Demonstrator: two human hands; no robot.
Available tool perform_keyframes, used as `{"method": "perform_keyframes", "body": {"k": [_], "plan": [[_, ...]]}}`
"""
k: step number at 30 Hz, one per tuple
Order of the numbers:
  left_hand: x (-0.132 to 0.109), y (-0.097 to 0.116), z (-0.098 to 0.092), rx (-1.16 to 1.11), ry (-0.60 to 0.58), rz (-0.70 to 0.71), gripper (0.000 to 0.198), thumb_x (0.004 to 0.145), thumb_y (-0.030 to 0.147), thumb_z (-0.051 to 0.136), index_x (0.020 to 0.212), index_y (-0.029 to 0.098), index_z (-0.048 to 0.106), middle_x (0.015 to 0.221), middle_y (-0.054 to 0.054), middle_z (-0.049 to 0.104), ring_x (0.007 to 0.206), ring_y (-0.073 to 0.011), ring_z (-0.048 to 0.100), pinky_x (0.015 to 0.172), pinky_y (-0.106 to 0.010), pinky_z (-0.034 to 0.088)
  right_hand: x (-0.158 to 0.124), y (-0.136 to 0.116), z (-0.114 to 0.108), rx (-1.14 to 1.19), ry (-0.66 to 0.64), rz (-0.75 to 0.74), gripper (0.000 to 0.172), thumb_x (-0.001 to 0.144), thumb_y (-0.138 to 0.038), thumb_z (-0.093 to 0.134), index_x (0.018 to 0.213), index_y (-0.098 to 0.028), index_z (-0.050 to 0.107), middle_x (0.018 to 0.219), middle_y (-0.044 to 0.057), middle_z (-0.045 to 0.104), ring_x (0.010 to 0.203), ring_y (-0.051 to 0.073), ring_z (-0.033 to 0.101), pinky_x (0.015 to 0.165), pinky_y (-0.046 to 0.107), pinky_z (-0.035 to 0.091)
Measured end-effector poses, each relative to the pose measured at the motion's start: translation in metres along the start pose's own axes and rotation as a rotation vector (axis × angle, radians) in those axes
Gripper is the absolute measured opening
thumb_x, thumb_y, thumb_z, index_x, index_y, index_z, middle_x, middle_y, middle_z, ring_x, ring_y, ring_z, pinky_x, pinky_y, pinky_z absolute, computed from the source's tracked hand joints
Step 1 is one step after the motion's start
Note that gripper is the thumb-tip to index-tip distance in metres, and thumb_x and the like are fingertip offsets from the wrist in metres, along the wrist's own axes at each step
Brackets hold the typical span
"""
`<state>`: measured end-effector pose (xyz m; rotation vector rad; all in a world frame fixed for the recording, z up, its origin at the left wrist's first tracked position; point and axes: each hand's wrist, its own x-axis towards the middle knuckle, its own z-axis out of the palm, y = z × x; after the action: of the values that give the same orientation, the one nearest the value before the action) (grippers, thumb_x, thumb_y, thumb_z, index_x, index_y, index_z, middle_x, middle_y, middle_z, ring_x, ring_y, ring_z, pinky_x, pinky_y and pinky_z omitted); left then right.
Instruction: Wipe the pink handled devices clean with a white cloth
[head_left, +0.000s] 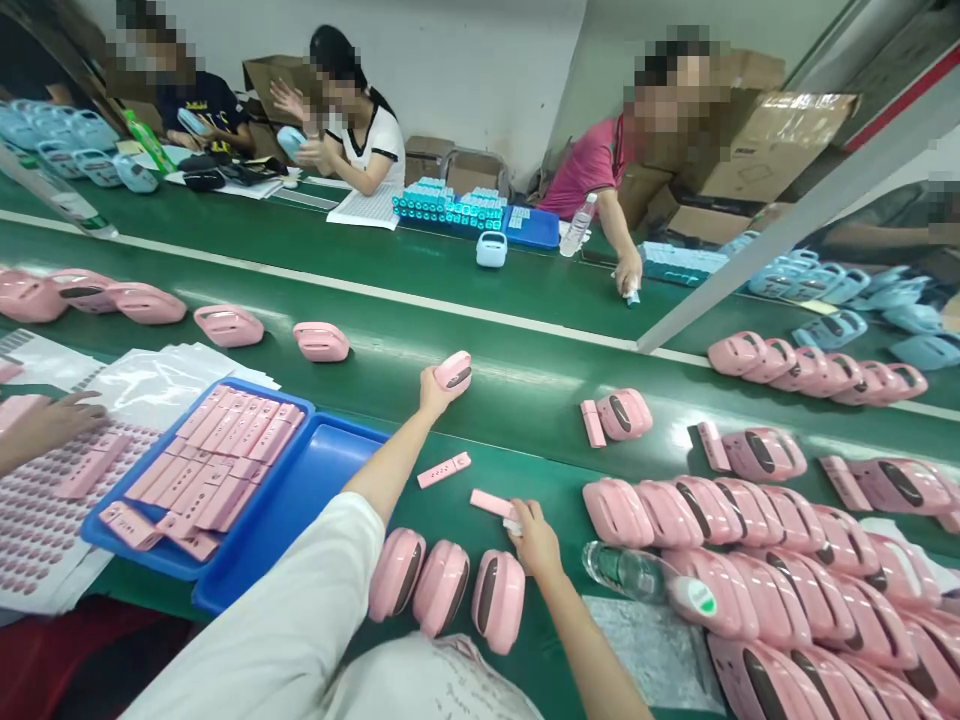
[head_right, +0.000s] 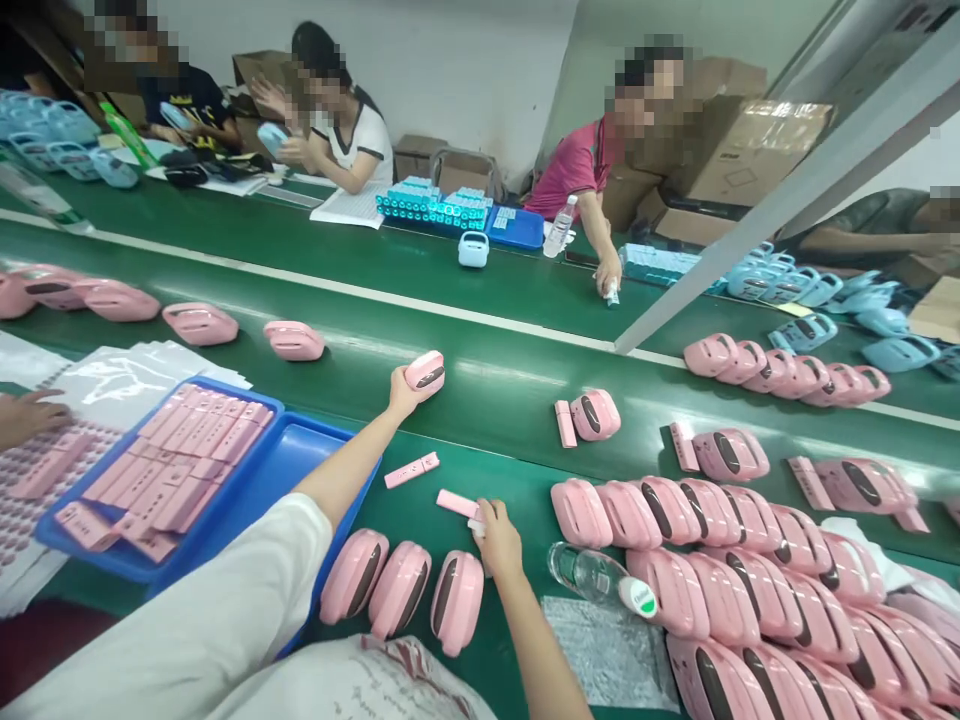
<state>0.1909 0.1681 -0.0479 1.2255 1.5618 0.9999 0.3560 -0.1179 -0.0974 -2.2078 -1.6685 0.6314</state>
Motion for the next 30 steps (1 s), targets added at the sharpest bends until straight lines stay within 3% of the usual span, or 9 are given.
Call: {"method": "perform_keyframes", "body": {"k": [3,7,13,16,18,21,26,28,30], "plan": [[0.008,-0.017,0.007,0.033,0.020,0.054,0.067,0.052,0.019,0.084,0.108,0.020,0.046,0.119,-0.007,0.048,0.117,-0.0240,0.052,0.101,-0.037,0.042,0.004,0.014,0.001,0.077,0.157,0.117,0.021,0.079,-0.031,0.059,0.098,-0.025,0.065,0.093,0.008,0.064,0.074,0.024,0.067,0.056,0.032,0.052],[0.004,-0.032,0.010,0.075,-0.010,0.106,0.074,0.056,0.016,0.083,0.117,0.019,0.043,0.126,-0.012,0.045,0.125,-0.0262,0.044,0.106,-0.037,0.037,0.045,0.004,-0.002,0.227,0.276,0.240,0.031,0.081,-0.045,0.052,0.089,-0.018,0.064,0.081,0.010,0.063,0.072,0.025,0.064,0.060,0.033,0.050],[0.001,-0.024,-0.003,0.138,-0.116,0.097,0.076,0.056,0.013,0.081,0.123,0.015,0.045,0.125,-0.016,0.048,0.125,-0.0309,0.045,0.107,-0.041,0.034,0.150,-0.054,-0.008,0.566,0.209,0.268,0.037,0.072,-0.049,0.057,0.081,-0.014,0.066,0.076,0.006,0.068,0.074,0.019,0.061,0.066,0.027,0.048],[-0.012,-0.022,-0.023,0.151,-0.124,0.055,0.068,0.057,0.013,0.080,0.118,0.013,0.050,0.122,-0.017,0.050,0.124,-0.0321,0.047,0.107,-0.042,0.035,0.167,-0.076,-0.012,0.745,0.158,0.264,0.045,0.069,-0.057,0.055,0.073,-0.013,0.064,0.070,0.005,0.067,0.067,0.017,0.057,0.061,0.026,0.046],[-0.032,-0.026,-0.048,0.149,-0.104,0.027,0.057,0.061,0.013,0.077,0.113,0.015,0.054,0.119,-0.015,0.053,0.120,-0.0296,0.052,0.106,-0.041,0.037,0.156,-0.081,-0.015,0.841,0.127,0.289,0.049,0.064,-0.060,0.058,0.070,-0.012,0.065,0.063,0.004,0.064,0.061,0.016,0.054,0.057,0.026,0.044],[-0.081,-0.036,-0.106,0.145,-0.016,-0.016,0.044,0.066,0.013,0.072,0.107,0.019,0.057,0.117,-0.011,0.057,0.116,-0.0262,0.055,0.106,-0.039,0.039,0.119,-0.074,-0.022,0.964,0.082,0.349,0.053,0.054,-0.059,0.065,0.074,-0.011,0.067,0.061,0.003,0.064,0.057,0.016,0.055,0.053,0.027,0.043],[-0.197,-0.064,-0.222,0.178,0.297,-0.173,0.047,0.067,0.011,0.067,0.112,0.018,0.054,0.132,-0.016,0.048,0.140,-0.0323,0.030,0.117,-0.048,0.020,0.051,-0.047,-0.036,1.099,0.066,0.476,0.053,0.045,-0.055,0.073,0.078,-0.014,0.069,0.060,0.002,0.066,0.052,0.016,0.058,0.047,0.025,0.044],[-0.238,-0.079,-0.253,0.132,0.518,-0.425,0.060,0.066,0.010,0.069,0.122,0.015,0.048,0.143,-0.019,0.037,0.146,-0.0342,0.017,0.117,-0.051,0.020,0.030,-0.039,-0.039,1.135,0.086,0.515,0.054,0.043,-0.053,0.076,0.080,-0.015,0.069,0.060,0.001,0.068,0.050,0.015,0.059,0.045,0.024,0.045],[-0.265,-0.095,-0.266,0.042,0.601,-0.623,0.063,0.066,0.010,0.072,0.124,0.012,0.046,0.139,-0.024,0.042,0.142,-0.0390,0.026,0.109,-0.056,0.032,0.014,-0.036,-0.040,1.163,0.100,0.535,0.054,0.041,-0.051,0.078,0.081,-0.015,0.069,0.062,0.001,0.069,0.050,0.015,0.060,0.045,0.024,0.046]]}}
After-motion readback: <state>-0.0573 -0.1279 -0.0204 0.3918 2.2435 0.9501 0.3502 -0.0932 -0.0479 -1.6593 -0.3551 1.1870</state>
